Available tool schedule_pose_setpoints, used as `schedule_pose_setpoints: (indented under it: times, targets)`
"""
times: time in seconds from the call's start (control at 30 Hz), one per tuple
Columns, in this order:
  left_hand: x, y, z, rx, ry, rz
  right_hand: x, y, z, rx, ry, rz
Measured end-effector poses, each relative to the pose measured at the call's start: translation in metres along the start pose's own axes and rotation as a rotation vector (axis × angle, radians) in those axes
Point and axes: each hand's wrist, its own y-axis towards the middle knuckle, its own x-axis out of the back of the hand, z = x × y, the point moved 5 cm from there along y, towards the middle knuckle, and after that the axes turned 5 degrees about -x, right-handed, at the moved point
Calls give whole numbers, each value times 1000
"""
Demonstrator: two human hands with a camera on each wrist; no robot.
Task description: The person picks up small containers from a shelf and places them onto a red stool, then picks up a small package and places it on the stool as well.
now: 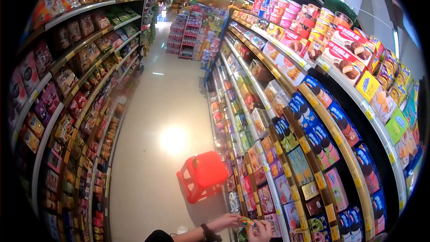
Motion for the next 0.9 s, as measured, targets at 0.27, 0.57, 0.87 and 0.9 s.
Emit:
schedule_pose_setpoints:
  times: [0.27,0.57,0.87,0.9]
  targets:
    - [72,-21,-2,-151,136,-154,-65,17,7,39,101,205]
    - [128,-20,12,-13,-131,-499,-139,54,-16,37,313,461]
    - [151,2,-25,137,-140,-681,-206,104,-57,102,446,581]
    - [150,2,-29,164,-169,-713,-216,104,-63,96,455,608]
